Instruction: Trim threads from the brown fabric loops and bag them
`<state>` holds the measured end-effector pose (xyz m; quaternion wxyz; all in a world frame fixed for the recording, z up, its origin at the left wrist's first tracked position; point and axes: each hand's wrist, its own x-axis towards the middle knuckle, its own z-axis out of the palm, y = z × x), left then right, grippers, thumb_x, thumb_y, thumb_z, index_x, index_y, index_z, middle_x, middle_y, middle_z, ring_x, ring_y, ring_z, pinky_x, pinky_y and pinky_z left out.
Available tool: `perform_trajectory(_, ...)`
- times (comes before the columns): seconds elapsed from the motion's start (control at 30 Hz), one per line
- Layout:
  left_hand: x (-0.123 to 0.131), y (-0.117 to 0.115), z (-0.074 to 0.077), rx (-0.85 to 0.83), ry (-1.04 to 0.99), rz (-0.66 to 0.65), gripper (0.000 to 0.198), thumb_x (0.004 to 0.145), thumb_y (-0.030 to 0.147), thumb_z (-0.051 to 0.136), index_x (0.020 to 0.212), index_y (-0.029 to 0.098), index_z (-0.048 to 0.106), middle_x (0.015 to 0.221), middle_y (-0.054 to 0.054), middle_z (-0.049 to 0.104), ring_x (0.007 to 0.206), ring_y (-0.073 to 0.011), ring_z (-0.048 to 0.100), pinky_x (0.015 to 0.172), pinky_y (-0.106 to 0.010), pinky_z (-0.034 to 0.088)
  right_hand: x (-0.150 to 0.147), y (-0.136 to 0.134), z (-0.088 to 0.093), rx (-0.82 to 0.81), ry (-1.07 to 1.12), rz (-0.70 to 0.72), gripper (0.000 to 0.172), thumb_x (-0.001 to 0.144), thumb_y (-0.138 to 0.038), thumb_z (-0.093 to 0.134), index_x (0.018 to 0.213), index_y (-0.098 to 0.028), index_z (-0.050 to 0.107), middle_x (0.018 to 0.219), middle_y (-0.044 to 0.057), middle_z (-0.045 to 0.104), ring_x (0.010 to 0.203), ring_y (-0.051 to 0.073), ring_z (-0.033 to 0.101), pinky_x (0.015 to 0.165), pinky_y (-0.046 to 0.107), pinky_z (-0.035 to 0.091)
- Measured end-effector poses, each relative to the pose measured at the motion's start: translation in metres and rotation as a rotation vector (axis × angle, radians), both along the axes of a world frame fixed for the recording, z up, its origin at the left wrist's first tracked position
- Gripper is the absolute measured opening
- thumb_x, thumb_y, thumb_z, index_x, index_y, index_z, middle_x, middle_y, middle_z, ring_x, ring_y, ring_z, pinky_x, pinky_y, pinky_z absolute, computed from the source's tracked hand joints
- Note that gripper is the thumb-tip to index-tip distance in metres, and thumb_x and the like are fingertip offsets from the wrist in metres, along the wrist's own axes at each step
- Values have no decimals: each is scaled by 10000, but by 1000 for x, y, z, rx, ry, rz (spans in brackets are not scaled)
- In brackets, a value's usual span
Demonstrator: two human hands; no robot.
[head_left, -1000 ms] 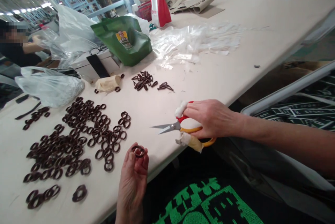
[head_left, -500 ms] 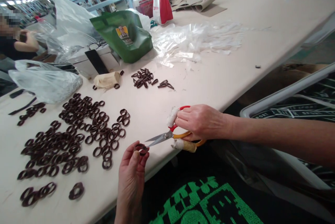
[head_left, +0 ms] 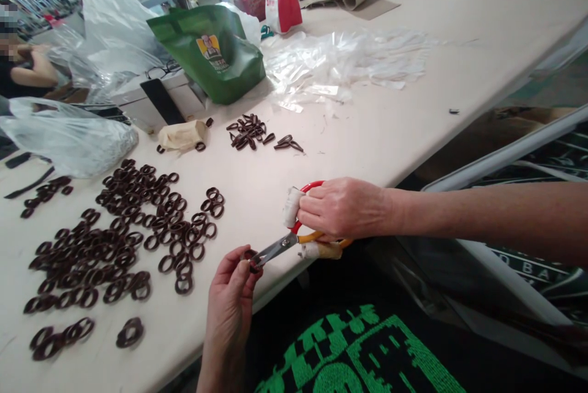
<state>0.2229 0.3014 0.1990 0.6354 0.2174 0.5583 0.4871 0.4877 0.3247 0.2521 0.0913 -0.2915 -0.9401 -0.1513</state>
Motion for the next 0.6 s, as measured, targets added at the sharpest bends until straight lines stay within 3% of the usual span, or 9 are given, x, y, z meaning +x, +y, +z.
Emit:
perform_trajectory(0.27, -2, 0, 1, -9, 6, -35, 486, 395, 377, 983, 786, 184, 766, 755, -7, 725, 599, -80, 658, 575, -150, 556, -4, -2, 4, 23, -39, -14, 260, 1009, -183, 352, 816, -184, 526, 774, 17, 603, 674, 146, 531, 584, 310, 309)
perform_trajectory(0.43, -4, 1, -2, -10, -2, -65, 459, 426, 383, 975, 774, 178, 758, 753, -2, 715, 590, -80, 653, 545, -141, 542, -6, -3, -3, 99, -5, 11, 274, 994, -128, 353, 776, -186, 509, 724, 6, 585, 647, 140, 524, 593, 307, 318)
perform_trajectory(0.6, -2, 2, -2, -37, -28, -58, 469, 423, 377, 978, 775, 163, 754, 752, -2, 708, 577, -77, 644, 525, -140, 540, -4, -3, -11, 76, -8, 1, 268, 996, -152, 365, 769, -186, 504, 718, 8, 577, 626, 142, 504, 572, 314, 298)
